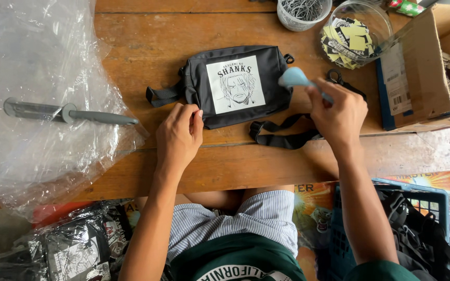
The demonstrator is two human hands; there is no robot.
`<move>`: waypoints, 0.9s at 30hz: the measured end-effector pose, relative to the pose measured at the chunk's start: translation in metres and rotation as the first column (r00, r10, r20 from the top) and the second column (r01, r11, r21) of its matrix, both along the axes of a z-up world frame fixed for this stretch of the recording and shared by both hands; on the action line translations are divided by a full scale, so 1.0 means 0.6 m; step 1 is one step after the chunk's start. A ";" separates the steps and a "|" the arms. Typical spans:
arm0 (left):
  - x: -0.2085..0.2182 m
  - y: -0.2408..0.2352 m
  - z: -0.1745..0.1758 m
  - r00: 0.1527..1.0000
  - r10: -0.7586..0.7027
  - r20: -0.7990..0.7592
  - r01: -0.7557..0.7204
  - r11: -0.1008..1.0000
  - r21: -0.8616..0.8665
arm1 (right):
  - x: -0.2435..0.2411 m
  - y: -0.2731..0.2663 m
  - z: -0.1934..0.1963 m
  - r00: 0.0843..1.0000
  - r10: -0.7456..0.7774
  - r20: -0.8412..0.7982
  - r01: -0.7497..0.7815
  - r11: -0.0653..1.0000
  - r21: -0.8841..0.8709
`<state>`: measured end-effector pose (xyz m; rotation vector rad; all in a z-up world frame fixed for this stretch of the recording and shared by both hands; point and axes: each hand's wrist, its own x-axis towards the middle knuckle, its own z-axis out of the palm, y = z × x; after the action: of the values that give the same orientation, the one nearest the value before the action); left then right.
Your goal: The person uses a light blue brush to clean the surface of a black bag with a printed design. They then place the bag aside, spread a sheet of bubble wrap on the table, and use a feather duster to clean the bubble wrap.
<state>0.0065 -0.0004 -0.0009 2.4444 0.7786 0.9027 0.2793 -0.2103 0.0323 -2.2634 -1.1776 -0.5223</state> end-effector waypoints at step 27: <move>0.002 0.004 -0.007 1.000 0.026 -0.003 -0.026 0.999 0.026 | -0.029 0.132 0.019 0.999 0.026 0.021 -0.026 1.000 -0.001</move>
<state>0.0078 0.0021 -0.0050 2.4641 0.8064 0.9247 0.2619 -0.1309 0.0434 -2.2456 -1.2162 -0.5373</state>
